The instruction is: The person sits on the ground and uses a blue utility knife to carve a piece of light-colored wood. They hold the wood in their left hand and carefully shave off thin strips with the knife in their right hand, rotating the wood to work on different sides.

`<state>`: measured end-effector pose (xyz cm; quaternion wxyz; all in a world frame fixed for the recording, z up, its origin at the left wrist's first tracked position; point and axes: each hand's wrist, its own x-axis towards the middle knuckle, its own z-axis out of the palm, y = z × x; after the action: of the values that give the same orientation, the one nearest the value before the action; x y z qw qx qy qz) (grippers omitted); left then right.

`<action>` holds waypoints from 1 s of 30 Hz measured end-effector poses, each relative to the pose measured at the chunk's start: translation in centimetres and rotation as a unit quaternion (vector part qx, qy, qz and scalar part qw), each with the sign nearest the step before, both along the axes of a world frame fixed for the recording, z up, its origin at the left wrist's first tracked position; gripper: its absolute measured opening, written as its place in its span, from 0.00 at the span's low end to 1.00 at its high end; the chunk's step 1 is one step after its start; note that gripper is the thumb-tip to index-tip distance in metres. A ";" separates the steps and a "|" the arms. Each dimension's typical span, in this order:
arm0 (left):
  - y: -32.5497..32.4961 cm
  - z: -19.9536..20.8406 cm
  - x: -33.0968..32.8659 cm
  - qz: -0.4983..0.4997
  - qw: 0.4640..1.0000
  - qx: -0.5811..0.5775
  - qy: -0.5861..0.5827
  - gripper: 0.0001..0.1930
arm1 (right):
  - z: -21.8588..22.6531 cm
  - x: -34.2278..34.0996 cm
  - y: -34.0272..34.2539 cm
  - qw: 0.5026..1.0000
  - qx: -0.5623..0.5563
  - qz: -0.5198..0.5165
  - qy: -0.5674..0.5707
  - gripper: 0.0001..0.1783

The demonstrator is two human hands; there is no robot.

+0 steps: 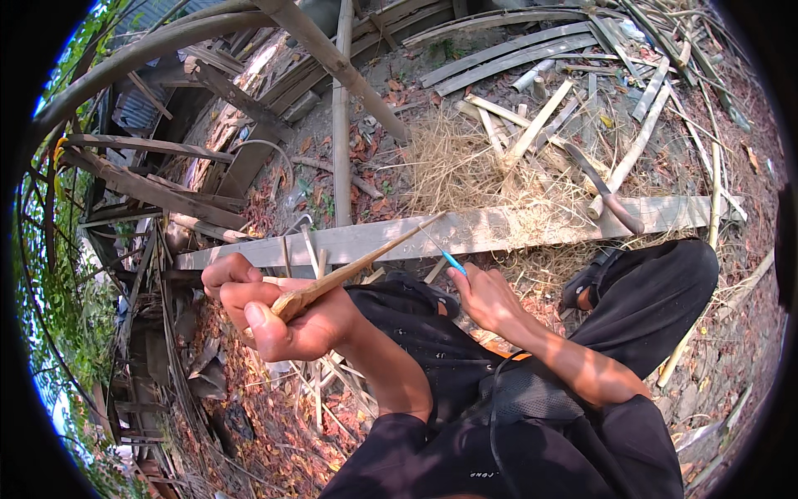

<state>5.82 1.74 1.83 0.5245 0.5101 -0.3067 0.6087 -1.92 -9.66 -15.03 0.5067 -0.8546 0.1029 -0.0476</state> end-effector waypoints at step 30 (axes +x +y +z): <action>1.3 -1.9 -5.6 0.135 0.989 0.059 -0.029 0.07 | 9.0 -6.3 1.9 0.958 0.133 0.103 -0.231 0.11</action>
<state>0.23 3.01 -0.05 0.3970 0.5593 -0.2854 0.6694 -8.22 -7.72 -6.06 0.6279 -0.7512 -0.1006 -0.1771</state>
